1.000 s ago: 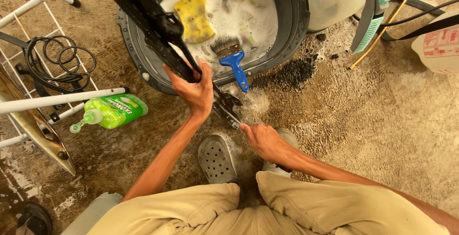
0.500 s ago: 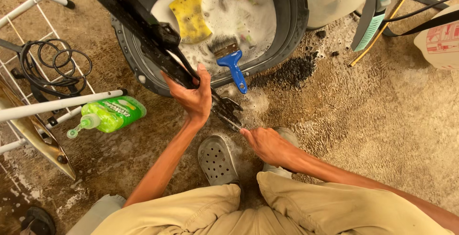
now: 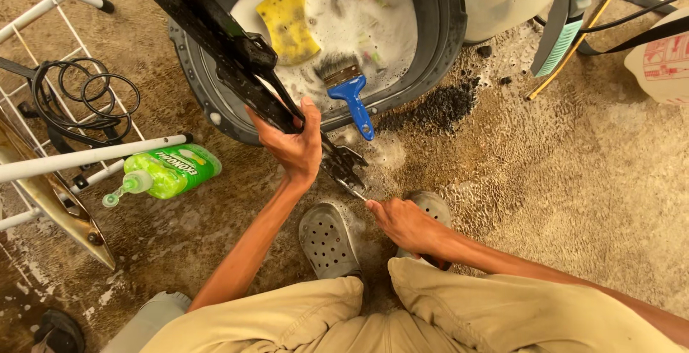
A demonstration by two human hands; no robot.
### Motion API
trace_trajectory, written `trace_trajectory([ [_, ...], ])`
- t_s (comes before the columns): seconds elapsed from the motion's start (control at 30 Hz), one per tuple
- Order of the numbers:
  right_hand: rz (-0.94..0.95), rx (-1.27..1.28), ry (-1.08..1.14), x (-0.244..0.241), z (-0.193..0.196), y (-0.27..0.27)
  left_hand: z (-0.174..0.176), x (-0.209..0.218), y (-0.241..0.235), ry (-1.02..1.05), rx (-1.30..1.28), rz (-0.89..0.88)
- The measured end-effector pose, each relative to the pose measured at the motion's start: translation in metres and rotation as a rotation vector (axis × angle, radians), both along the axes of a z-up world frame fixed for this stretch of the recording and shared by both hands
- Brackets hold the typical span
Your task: The person scrubs a long, dark metal part with a wire brush and a screwdriver to remove grime. They then use a blue brush and a yellow sponge to further clean the part over a bucket of soapy water.
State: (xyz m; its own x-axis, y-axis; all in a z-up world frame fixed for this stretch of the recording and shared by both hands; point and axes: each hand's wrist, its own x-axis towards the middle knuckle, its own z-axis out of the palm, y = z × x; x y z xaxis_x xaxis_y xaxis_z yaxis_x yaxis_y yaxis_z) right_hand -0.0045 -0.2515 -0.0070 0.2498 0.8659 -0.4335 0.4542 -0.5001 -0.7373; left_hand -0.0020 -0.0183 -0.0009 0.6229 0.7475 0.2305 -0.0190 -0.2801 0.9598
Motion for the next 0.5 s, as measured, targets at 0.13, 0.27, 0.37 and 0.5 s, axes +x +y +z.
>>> trace_trajectory([
  [0.13, -0.255, -0.252, 0.32, 0.01, 0.03, 0.01, -0.003, 0.003, 0.0, 0.003, 0.058, 0.013],
  [0.27, -0.332, -0.4, 0.5, 0.009, 0.059, 0.023, -0.004, -0.006, 0.001, 0.005, -0.001, -0.011],
  [0.37, -0.432, -0.42, 0.552, 0.017, 0.069, 0.028, -0.007, 0.0, 0.001, -0.047, -0.015, -0.031],
  [0.5, -0.372, -0.382, 0.525, 0.011, 0.068, 0.027, -0.006, -0.005, 0.001, -0.013, -0.003, 0.019],
])
